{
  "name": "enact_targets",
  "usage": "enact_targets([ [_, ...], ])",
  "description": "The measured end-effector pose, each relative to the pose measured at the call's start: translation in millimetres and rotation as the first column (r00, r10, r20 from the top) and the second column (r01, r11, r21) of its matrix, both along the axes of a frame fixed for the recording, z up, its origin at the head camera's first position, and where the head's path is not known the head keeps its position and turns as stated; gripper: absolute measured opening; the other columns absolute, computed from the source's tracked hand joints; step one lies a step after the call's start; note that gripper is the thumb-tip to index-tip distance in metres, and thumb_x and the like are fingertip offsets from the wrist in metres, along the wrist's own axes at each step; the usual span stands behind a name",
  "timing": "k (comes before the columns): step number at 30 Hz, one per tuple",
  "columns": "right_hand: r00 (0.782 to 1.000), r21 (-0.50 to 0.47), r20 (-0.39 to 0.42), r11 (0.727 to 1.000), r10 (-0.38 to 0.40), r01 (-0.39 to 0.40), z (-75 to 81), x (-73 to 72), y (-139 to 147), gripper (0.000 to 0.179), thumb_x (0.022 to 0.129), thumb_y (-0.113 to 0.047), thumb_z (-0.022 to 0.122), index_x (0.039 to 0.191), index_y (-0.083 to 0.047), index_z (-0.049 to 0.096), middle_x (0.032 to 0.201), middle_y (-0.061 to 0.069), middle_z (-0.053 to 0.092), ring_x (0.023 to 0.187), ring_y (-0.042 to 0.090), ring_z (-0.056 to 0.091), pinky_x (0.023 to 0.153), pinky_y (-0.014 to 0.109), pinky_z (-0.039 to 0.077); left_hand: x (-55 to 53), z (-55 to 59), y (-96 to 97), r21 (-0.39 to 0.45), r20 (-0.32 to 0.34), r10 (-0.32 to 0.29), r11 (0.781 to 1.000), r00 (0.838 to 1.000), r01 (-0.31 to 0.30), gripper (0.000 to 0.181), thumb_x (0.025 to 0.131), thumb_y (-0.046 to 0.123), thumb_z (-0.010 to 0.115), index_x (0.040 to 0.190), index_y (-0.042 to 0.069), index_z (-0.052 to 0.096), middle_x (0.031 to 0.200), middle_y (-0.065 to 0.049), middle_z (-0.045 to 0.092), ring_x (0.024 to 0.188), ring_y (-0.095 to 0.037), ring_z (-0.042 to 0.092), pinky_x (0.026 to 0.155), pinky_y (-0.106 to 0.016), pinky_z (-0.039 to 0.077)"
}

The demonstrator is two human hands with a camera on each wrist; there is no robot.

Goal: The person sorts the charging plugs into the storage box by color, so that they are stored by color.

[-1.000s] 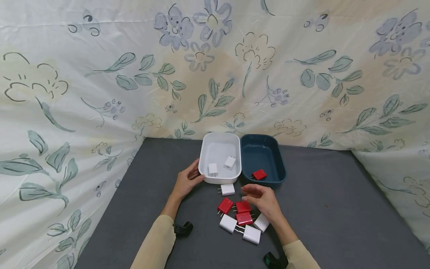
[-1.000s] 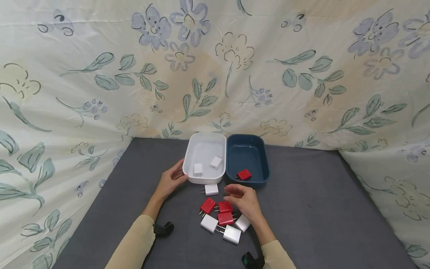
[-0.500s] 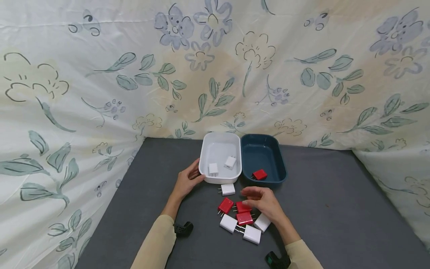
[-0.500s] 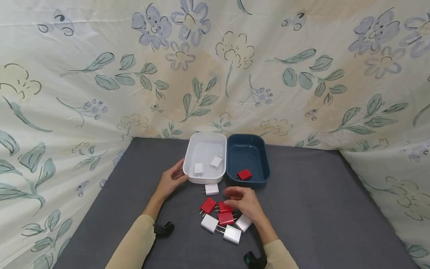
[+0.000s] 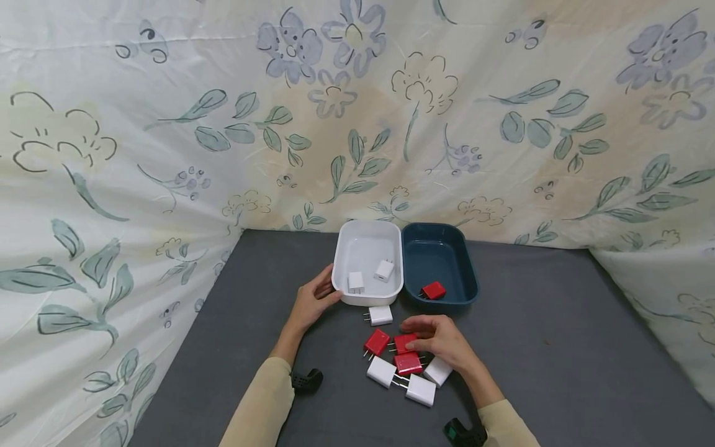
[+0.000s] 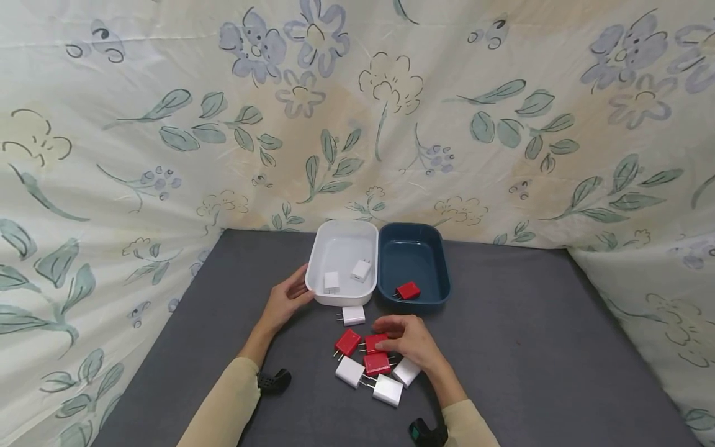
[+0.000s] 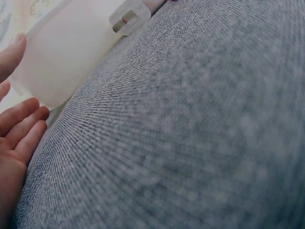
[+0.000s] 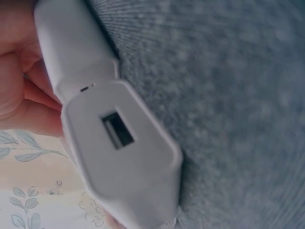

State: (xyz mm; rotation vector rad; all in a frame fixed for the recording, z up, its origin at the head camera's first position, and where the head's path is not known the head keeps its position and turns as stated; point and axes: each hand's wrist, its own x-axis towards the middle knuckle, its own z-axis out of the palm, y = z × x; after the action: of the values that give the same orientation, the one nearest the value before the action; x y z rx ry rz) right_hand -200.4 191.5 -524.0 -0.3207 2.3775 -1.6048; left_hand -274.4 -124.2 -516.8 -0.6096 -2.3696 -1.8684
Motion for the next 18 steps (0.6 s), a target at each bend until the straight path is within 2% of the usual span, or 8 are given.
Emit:
enact_targets([
  [10, 0.998, -0.016, 0.031, 0.998, 0.061, -0.061, -1.3, -0.8, 5.6, 0.046, 0.074, -0.012, 0.077, 0.117, -0.010, 0.062, 0.115, 0.011, 0.064, 0.103, 0.023, 0.062, 0.088, 0.030, 0.053, 0.2, 0.7, 0.0, 0.006, -0.004, -0.002, 1.000, 1.000, 0.002, 0.071, 0.082, 0.015, 0.070, 0.141, 0.002, 0.035, 0.131, -0.026, 0.050, 0.118, -0.038, 0.051, 0.097, -0.052, 0.042],
  [18, 0.993, -0.024, 0.021, 0.993, 0.113, -0.112, -0.8, -1.9, 10.4, 0.045, 0.077, -0.010, 0.073, 0.119, -0.005, 0.060, 0.117, 0.016, 0.063, 0.105, 0.026, 0.062, 0.089, 0.032, 0.052, -0.6, 0.4, -0.2, -0.015, 0.002, 0.012, 1.000, 1.000, -0.011, 0.071, 0.081, 0.019, 0.071, 0.141, 0.005, 0.036, 0.132, -0.021, 0.051, 0.119, -0.032, 0.052, 0.097, -0.048, 0.043],
])
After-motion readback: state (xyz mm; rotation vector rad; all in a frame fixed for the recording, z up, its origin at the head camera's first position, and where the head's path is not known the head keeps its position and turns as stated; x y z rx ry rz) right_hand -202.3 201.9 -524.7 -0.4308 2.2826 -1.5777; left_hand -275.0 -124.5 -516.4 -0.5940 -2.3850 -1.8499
